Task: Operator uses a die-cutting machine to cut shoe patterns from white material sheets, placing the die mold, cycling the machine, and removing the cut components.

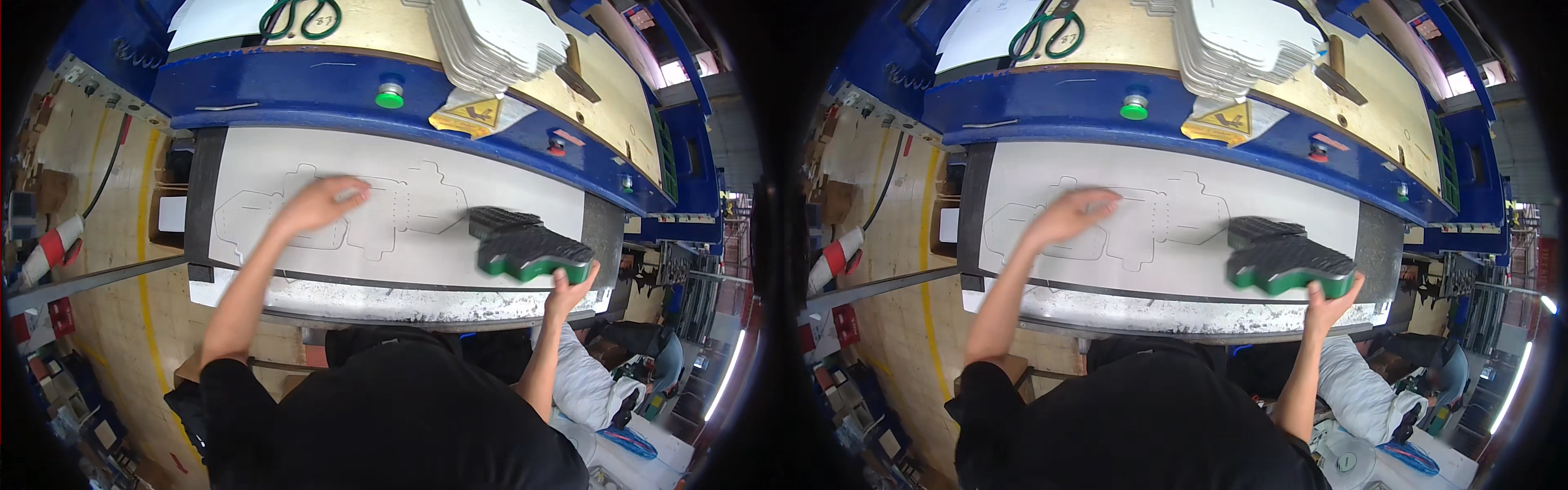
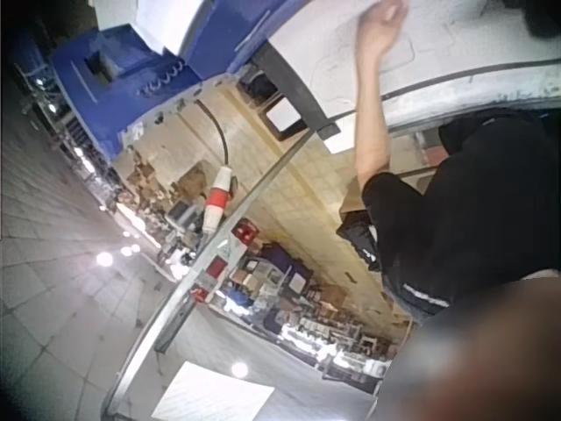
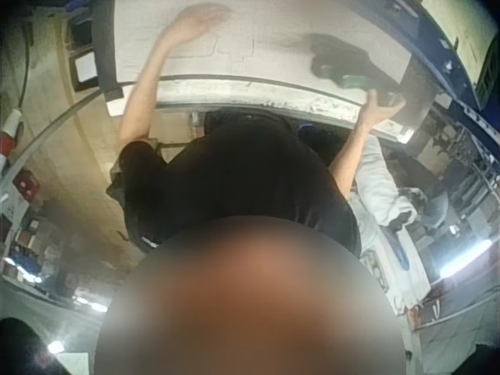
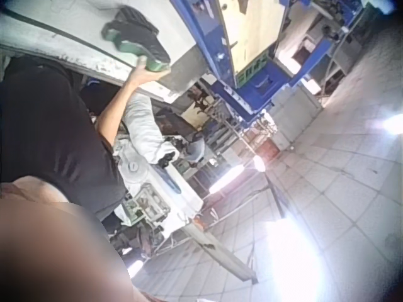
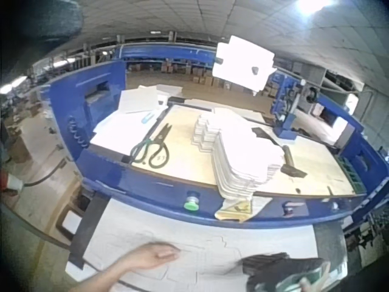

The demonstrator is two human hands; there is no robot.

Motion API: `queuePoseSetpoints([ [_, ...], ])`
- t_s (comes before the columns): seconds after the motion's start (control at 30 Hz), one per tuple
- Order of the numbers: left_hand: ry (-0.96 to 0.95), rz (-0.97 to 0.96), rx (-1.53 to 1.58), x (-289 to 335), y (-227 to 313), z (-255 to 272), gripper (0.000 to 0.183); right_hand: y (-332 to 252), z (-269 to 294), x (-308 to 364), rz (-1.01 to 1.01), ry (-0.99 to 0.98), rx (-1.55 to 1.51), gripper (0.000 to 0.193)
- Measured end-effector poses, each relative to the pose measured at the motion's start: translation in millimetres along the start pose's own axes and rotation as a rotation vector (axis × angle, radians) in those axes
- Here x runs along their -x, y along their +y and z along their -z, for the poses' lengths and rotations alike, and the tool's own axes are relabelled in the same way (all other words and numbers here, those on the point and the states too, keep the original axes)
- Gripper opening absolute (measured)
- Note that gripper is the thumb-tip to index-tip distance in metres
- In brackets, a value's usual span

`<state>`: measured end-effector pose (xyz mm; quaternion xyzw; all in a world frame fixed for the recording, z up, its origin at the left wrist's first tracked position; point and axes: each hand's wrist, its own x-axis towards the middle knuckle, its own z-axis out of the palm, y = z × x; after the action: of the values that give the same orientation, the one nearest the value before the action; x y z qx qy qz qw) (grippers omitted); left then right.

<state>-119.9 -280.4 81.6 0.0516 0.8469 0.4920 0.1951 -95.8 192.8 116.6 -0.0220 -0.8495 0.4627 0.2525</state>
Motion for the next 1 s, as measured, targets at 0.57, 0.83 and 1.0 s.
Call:
queuePoseSetpoints([
  [0.57,0.568,0.215,-0.528,-11.7,-21.4,-261.5,0.067,195.7,38.3,-21.1,-1.747,-0.665,-0.73,0.089],
  [0.83,0.45,0.081,-0.325,-57.1,23.5,-285.4,0.105,222.3,91.1,-54.6,-0.932,-1.289,0.285,0.082],
  [1.0,0.449,0.034,-0.352,-63.7,22.5,-286.1,0.096,242.6,72.3,-48.9,0.065,-0.965,0.074,0.079],
])
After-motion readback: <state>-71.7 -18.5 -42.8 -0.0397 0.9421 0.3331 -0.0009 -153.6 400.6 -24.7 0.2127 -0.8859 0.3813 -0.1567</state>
